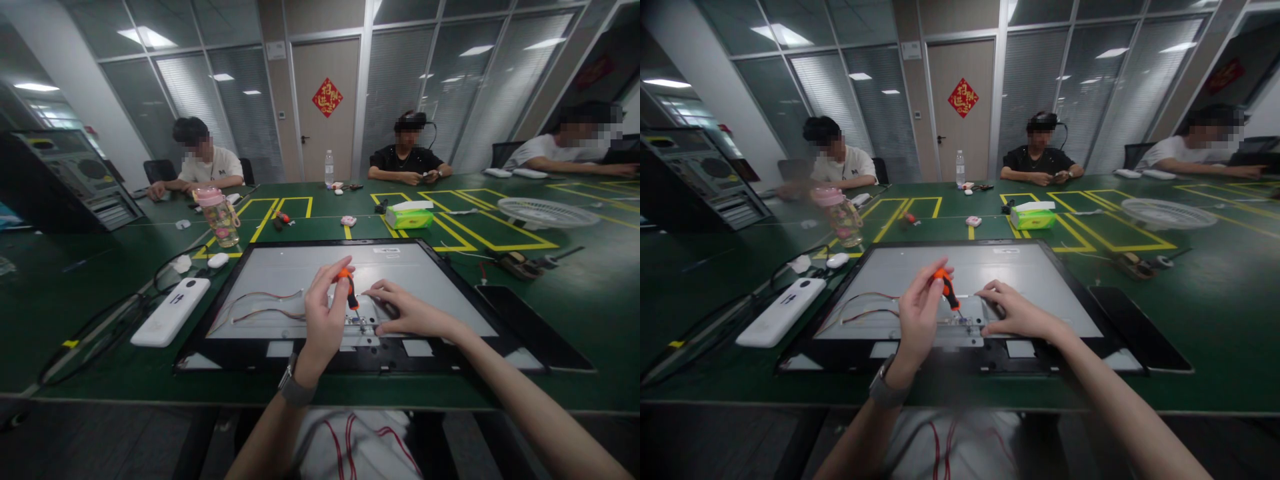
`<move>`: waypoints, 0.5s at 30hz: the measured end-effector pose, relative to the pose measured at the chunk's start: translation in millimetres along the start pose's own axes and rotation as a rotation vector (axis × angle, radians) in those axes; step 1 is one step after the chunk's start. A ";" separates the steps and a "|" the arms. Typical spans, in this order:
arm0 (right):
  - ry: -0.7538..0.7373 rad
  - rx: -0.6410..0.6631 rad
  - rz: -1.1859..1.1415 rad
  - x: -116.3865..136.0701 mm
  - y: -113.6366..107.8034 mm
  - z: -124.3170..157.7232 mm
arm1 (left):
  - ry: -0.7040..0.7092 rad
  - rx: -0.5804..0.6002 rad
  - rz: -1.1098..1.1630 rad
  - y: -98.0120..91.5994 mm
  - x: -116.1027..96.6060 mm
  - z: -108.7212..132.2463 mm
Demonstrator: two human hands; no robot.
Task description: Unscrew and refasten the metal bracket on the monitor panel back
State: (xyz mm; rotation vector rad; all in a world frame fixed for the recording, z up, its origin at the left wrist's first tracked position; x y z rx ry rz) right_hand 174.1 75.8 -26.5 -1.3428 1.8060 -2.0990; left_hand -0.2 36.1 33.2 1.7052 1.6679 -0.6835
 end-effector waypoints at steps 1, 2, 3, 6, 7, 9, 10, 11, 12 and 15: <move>-0.002 -0.003 -0.003 -0.1 -0.1 0.0 | 0.014 -0.018 -0.016 -0.8 -0.8 -0.3; -0.004 -0.006 -0.005 -0.3 -0.2 0.0 | 0.026 -0.029 -0.033 -1.2 -1.6 -0.6; -0.007 -0.008 -0.006 -0.6 -0.2 0.0 | 0.034 -0.029 -0.045 -1.1 -2.3 -0.6; -0.004 -0.001 -0.006 -1.4 0.4 0.0 | 0.027 0.004 -0.036 1.4 -2.5 0.2; -0.003 0.002 -0.005 -1.4 0.5 0.0 | 0.018 0.013 -0.023 2.3 -1.9 0.6; 0.000 0.003 -0.005 -1.0 0.3 0.0 | -0.006 0.015 0.005 3.5 0.2 1.3; 0.000 0.001 -0.004 -0.7 0.0 0.0 | -0.013 0.016 0.011 4.0 1.2 1.4; 0.000 -0.001 -0.004 -0.5 -0.1 0.0 | -0.007 0.016 0.007 4.5 1.4 1.2; -0.002 -0.002 -0.003 -0.4 -0.2 -0.1 | 0.010 0.013 -0.008 4.5 1.0 0.9; -0.005 -0.004 -0.002 -1.4 0.3 -0.2 | 0.067 -0.011 -0.072 2.8 -2.0 -0.3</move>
Point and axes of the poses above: each hand's wrist, its own z-axis away from the middle knuckle, its own y-axis out of the palm, x = y × z, the point moved 6 cm from there along -z, towards the middle knuckle, and after that the axes turned 4 degrees about z, right-handed, at the moved point
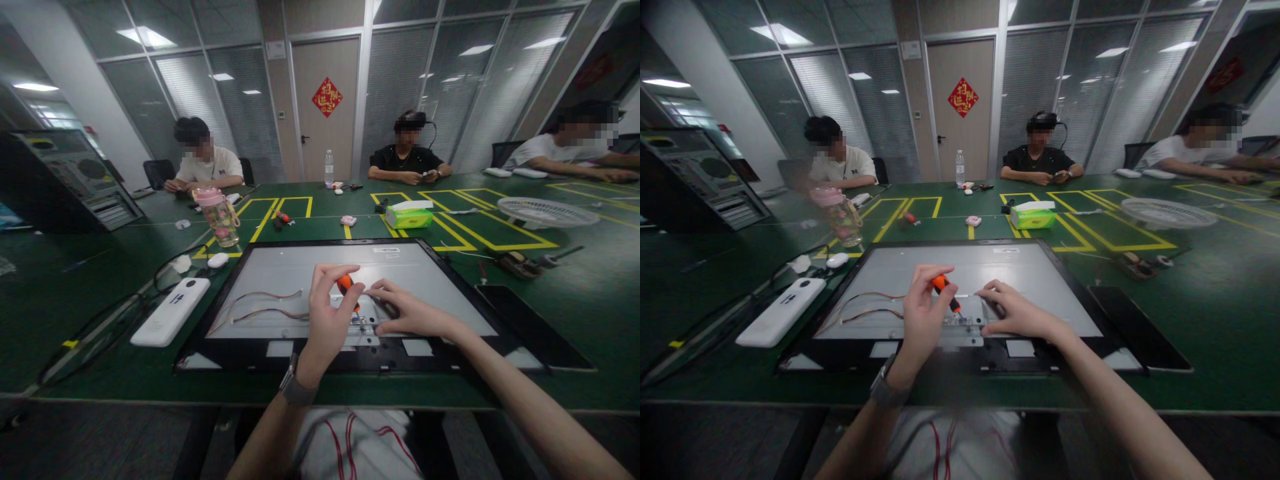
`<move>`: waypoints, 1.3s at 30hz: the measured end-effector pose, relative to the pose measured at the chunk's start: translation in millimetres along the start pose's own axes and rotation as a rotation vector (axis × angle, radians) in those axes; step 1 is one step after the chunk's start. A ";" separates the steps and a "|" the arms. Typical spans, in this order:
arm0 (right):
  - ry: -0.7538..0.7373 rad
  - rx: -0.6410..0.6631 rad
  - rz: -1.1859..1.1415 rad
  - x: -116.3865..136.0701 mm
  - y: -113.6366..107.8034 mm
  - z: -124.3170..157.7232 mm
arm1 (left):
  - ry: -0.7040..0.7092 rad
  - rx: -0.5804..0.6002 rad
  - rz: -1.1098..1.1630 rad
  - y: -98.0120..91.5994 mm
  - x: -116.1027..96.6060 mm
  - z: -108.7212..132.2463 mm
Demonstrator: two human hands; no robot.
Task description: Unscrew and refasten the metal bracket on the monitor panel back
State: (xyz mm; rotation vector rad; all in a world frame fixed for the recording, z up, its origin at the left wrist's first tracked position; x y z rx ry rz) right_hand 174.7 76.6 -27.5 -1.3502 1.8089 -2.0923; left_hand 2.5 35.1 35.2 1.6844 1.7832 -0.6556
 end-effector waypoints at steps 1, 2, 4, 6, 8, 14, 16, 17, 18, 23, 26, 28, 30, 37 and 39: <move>-0.001 0.000 0.000 -0.5 0.2 0.0 | 0.000 0.005 -0.004 -0.1 -0.3 -0.3; 0.000 0.001 -0.001 -1.0 0.4 0.0 | -0.015 0.018 0.009 0.2 0.0 -0.4; 0.003 0.007 0.000 -1.7 1.0 0.1 | -0.061 0.051 0.068 1.7 1.3 -0.3; 0.001 0.011 0.002 -1.4 1.1 0.1 | -0.095 0.066 0.115 2.7 2.5 0.0; -0.007 0.009 0.004 -0.3 0.7 -0.1 | -0.076 0.041 0.104 1.2 1.4 -0.4; -0.005 0.002 0.001 0.8 0.0 -0.7 | -0.064 0.032 0.106 -0.7 -0.1 -1.1; 0.001 0.006 0.002 0.7 0.2 -0.4 | -0.105 0.036 0.174 -0.2 1.5 -0.8; 0.003 0.009 0.002 0.8 0.3 -0.3 | -0.115 0.031 0.195 -0.4 1.8 -0.8; 0.005 0.011 0.004 0.8 0.4 -0.2 | -0.117 0.021 0.202 -0.8 1.6 -0.8; -0.001 0.009 0.014 0.1 0.6 -0.3 | -0.054 -0.042 0.133 -5.1 -1.3 -1.7; 0.002 0.011 0.006 -1.8 1.5 -0.3 | -0.079 -0.036 0.188 -4.7 2.0 -1.5; 0.004 0.008 0.005 -2.8 1.9 -0.2 | -0.114 -0.012 0.231 -2.8 4.2 -1.3; 0.000 0.004 0.009 -2.6 1.7 -0.2 | -0.133 0.005 0.227 -1.3 4.0 -1.4; -0.001 0.011 0.005 0.1 1.0 -0.5 | -0.127 -0.025 0.215 -2.7 2.0 -2.1; 0.011 0.011 0.001 -0.3 0.9 -0.4 | -0.172 -0.009 0.286 -1.0 6.1 -1.1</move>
Point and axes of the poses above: each hand's wrist, its own z-axis away from the middle knuckle, its own y-axis out of the palm, x = y × z, the point moved 6 cm from there along -z, towards the middle knuckle, and after that the axes turned 4 degrees about z, right-handed, at the moved point
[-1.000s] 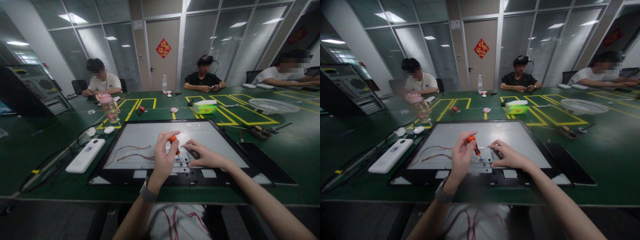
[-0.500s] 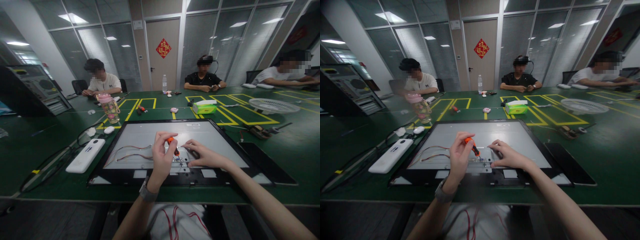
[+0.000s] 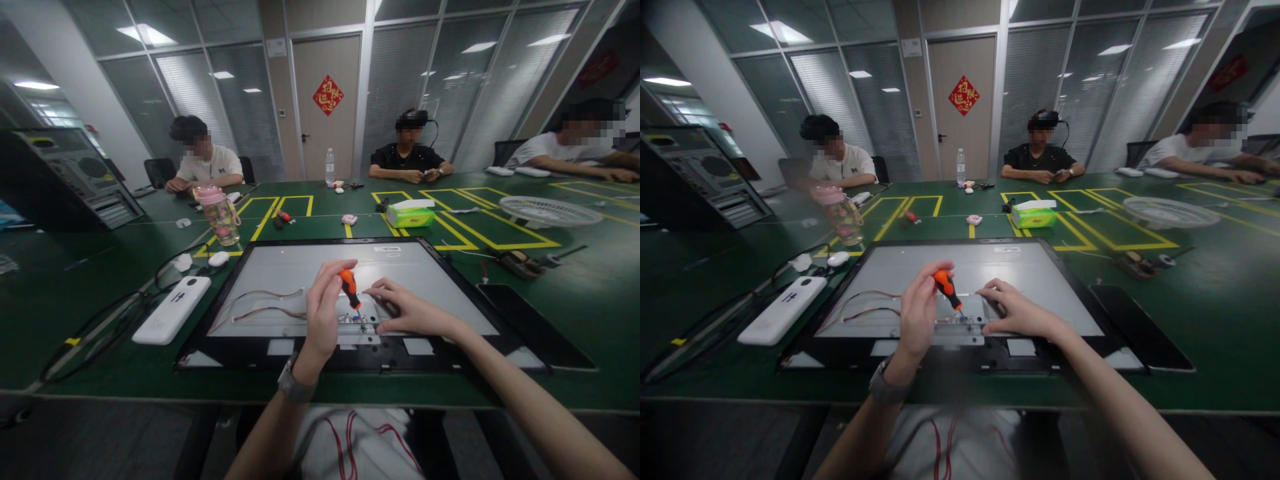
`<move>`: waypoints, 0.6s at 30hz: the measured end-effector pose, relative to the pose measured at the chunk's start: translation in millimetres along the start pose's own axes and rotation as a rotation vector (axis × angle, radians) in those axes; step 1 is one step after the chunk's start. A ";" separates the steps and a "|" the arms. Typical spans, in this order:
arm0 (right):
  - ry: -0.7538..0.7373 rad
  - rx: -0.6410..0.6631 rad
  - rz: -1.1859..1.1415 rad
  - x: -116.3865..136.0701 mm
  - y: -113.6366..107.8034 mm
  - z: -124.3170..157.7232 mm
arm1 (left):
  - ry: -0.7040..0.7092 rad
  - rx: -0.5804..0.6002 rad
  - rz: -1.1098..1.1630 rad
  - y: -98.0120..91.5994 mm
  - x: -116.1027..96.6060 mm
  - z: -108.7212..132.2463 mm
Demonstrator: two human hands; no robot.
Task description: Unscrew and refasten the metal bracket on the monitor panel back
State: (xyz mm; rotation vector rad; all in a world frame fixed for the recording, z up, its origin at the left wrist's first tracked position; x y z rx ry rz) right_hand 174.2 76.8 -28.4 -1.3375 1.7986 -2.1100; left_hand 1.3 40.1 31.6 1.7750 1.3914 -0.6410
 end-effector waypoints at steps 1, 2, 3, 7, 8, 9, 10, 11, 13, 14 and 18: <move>0.003 0.001 -0.001 -0.1 0.0 0.1 | -0.021 0.003 0.022 0.2 1.9 0.1; 0.003 0.000 0.000 -0.2 0.0 0.1 | -0.033 0.001 0.025 0.2 3.0 0.2; 0.000 -0.001 0.003 0.0 -0.1 0.2 | -0.035 -0.011 0.005 -0.2 3.2 0.0; -0.007 -0.003 0.009 0.4 -0.9 0.7 | -0.004 -0.100 -0.139 -4.9 0.9 -1.3; -0.006 0.000 0.008 0.5 -0.9 0.9 | -0.019 -0.116 -0.140 -6.3 2.1 -1.5; -0.004 0.002 0.006 0.5 -1.0 1.2 | -0.044 -0.122 -0.119 -7.2 4.1 -1.7; -0.003 0.003 0.005 0.7 -1.1 1.4 | -0.069 -0.120 -0.084 -7.6 6.4 -1.6; -0.003 0.004 0.004 0.8 -1.1 1.5 | -0.086 -0.116 -0.047 -7.9 7.9 -1.5; -0.004 0.001 0.000 0.5 -1.1 1.6 | -0.078 -0.101 -0.011 -7.4 7.5 -1.2; -0.005 0.002 -0.003 0.2 -0.8 1.4 | -0.056 -0.088 -0.026 -6.6 5.5 -1.2; -0.018 -0.006 -0.007 -0.9 -0.2 0.8 | 0.052 -0.070 -0.135 -3.8 -4.9 -1.3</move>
Point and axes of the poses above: each hand's wrist, its own z-axis away from the middle knuckle, its own y-axis out of the palm, x = y × z, the point moved 6 cm from there along -z, towards the middle knuckle, and after that the axes turned 4 degrees about z, right-handed, at the moved point
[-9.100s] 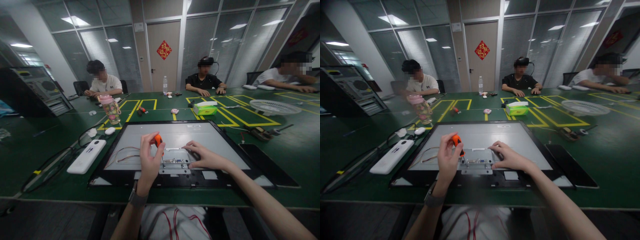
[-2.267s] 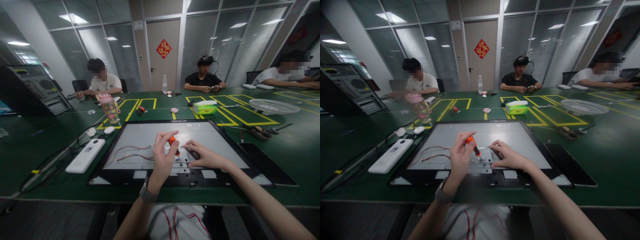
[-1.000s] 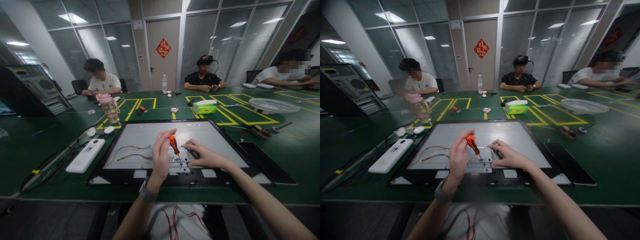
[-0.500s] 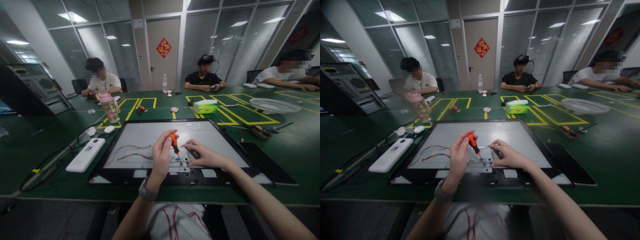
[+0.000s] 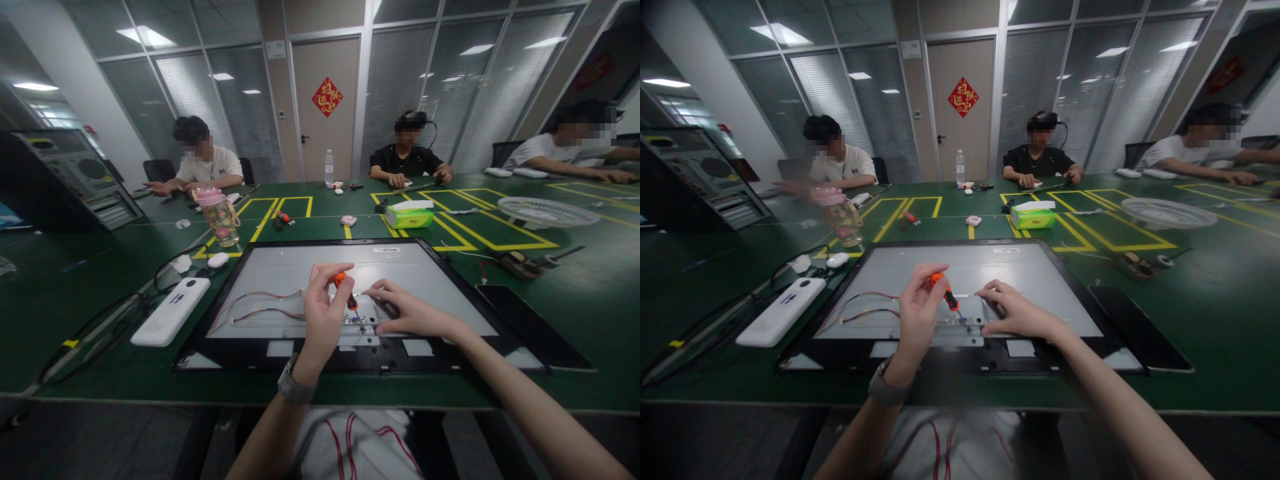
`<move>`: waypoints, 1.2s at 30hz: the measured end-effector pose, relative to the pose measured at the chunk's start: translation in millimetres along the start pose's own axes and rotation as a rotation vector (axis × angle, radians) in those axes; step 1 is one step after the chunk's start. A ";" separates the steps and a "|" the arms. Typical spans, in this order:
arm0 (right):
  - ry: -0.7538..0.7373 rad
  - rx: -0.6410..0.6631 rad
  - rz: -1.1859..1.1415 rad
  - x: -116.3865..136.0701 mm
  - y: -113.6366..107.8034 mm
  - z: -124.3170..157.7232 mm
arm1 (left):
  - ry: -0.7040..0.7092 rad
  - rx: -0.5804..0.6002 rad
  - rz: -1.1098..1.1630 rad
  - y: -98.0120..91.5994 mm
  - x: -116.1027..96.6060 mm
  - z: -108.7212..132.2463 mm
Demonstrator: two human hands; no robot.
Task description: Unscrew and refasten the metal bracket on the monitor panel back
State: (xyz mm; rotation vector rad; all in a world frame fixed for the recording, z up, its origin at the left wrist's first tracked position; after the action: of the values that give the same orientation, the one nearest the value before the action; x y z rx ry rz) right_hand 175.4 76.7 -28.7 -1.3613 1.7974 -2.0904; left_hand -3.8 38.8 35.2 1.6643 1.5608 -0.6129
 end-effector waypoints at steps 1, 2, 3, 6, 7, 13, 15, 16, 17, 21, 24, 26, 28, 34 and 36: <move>0.001 -0.001 0.001 -0.1 0.1 0.0 | 0.008 -0.004 -0.008 -0.2 -0.7 -0.1; 0.006 -0.001 0.002 -0.1 0.1 0.0 | 0.004 -0.004 -0.002 -0.3 -0.3 -0.1; 0.012 0.001 0.002 0.0 0.1 0.0 | -0.011 0.003 0.015 -0.1 1.3 0.1; 0.022 0.003 0.001 1.2 -0.2 0.1 | -0.083 0.030 0.088 1.1 8.8 1.4; 0.021 0.003 0.002 1.7 -0.3 0.1 | -0.101 0.034 0.099 1.4 10.8 2.0; 0.015 -0.004 -0.001 1.2 -0.4 0.2 | 0.007 0.020 -0.015 1.9 2.8 2.4; 0.016 -0.001 -0.002 0.2 -0.1 0.5 | 0.020 0.025 -0.035 2.2 0.5 2.3; 0.015 0.001 0.000 -0.1 0.2 0.6 | 0.010 0.041 -0.026 3.0 0.6 2.4; 0.013 0.003 0.002 -0.3 0.4 0.7 | -0.007 0.059 -0.011 3.9 1.3 2.5; 0.010 0.001 0.004 0.4 0.1 0.5 | -0.034 0.039 -0.023 2.7 3.2 2.7; 0.018 -0.004 0.001 1.6 -0.9 0.2 | 0.001 -0.027 -0.079 -1.1 0.8 2.3; 0.019 -0.002 -0.002 2.1 -1.1 0.1 | -0.009 -0.025 -0.068 -1.0 1.1 2.1; 0.010 -0.002 -0.004 2.5 -1.1 0.0 | -0.063 0.010 -0.018 1.2 4.9 2.2; 0.008 -0.002 -0.004 -0.1 0.5 0.3 | -0.076 -0.016 -0.047 1.1 12.1 2.5; 0.011 -0.002 -0.009 -1.1 1.1 0.2 | -0.049 -0.035 -0.081 -0.2 10.7 2.5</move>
State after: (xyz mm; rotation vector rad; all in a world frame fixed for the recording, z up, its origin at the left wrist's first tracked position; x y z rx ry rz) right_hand 175.6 76.9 -30.2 -1.3630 1.8013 -2.1053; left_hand -2.2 43.3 25.3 1.5550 1.6009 -0.6600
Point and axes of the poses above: each hand's wrist, its own z-axis away from the middle knuckle, its own y-axis out of the palm, x = y × z, the point moved 6 cm from there along -z, towards the middle knuckle, and after that the axes turned 4 degrees about z, right-handed, at the moved point
